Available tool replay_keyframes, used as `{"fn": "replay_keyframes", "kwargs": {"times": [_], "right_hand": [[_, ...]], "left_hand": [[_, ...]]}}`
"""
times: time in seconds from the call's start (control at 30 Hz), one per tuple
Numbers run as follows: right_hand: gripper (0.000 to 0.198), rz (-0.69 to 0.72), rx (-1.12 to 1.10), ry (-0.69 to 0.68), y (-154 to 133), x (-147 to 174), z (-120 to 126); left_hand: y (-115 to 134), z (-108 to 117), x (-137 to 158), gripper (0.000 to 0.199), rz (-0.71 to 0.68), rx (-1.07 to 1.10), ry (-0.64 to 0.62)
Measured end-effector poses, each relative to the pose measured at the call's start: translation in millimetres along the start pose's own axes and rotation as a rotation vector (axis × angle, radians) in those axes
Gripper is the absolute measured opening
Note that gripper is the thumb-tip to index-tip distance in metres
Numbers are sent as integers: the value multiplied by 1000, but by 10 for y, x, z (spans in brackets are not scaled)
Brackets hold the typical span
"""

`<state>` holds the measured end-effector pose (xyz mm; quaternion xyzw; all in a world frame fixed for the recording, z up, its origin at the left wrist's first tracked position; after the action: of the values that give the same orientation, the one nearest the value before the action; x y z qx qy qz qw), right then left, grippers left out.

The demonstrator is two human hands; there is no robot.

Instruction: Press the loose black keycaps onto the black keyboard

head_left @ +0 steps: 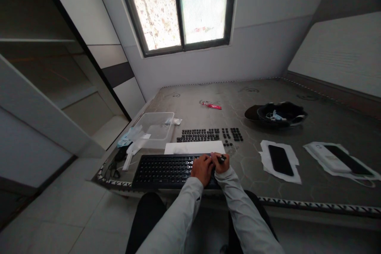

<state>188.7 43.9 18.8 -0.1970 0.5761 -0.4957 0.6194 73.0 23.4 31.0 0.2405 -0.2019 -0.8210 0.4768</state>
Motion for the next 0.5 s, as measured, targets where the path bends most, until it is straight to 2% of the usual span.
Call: {"fn": "replay_keyframes", "kwargs": {"times": [0.1,0.2,0.4,0.5], "right_hand": [[43,5,-18,-18,-24,18,-5],[49,-95,-121,51,30,42,11],[55,-262,-541,161,181,12,-37],[55,-308,-658,161,203,-46,-29]], "left_hand": [[-19,-9,0,23,10,24,10],[-29,2,5,19,27,65,33],[-25,26,8,14,57,160,64],[-30,21,6,16,81,173,79]]}}
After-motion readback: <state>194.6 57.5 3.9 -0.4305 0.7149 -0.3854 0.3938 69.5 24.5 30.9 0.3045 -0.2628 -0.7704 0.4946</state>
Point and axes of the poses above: each hand's wrist, its own x-axis away from the middle knuckle, its own z-axis out of the back of the hand, y = z × x, the point moved 4 cm from there along -x, towards the middle knuckle, and after that the axes turned 14 degrees about x, right-handed, at the moved point
